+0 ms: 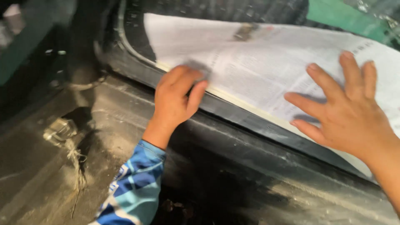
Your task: Masking the rear window of a pickup truck using newspaper and masking tape.
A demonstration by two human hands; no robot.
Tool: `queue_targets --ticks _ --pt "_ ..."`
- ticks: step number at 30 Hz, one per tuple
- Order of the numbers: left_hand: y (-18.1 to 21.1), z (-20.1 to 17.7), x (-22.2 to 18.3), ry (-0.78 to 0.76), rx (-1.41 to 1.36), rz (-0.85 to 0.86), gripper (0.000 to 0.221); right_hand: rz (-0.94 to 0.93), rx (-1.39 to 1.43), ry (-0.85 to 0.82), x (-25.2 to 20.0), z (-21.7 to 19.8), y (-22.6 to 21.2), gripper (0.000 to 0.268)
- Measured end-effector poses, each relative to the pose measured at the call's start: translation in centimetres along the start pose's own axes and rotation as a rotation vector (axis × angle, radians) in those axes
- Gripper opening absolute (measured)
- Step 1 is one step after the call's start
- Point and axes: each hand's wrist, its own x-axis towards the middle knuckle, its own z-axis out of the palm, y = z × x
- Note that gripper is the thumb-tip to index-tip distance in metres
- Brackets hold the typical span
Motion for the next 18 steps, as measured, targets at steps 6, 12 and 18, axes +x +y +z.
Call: queue_targets --ticks 6,12,18 --pt "2.4 3.8 5.3 -0.416 -0.131 0.097 0.030 0.175 0.445 0.303 -5.2 0.2 -0.3 0.041" --pt "1.9 3.2 6.6 -0.538 -0.177 0.072 0.027 0.835 0.794 0.827 -20.6 5.9 -8.2 0.024" --pt "2.0 2.5 8.0 -0.686 -0.040 0.120 0.029 1.349 1.420 0.827 -25.2 12.3 -7.7 0.032"
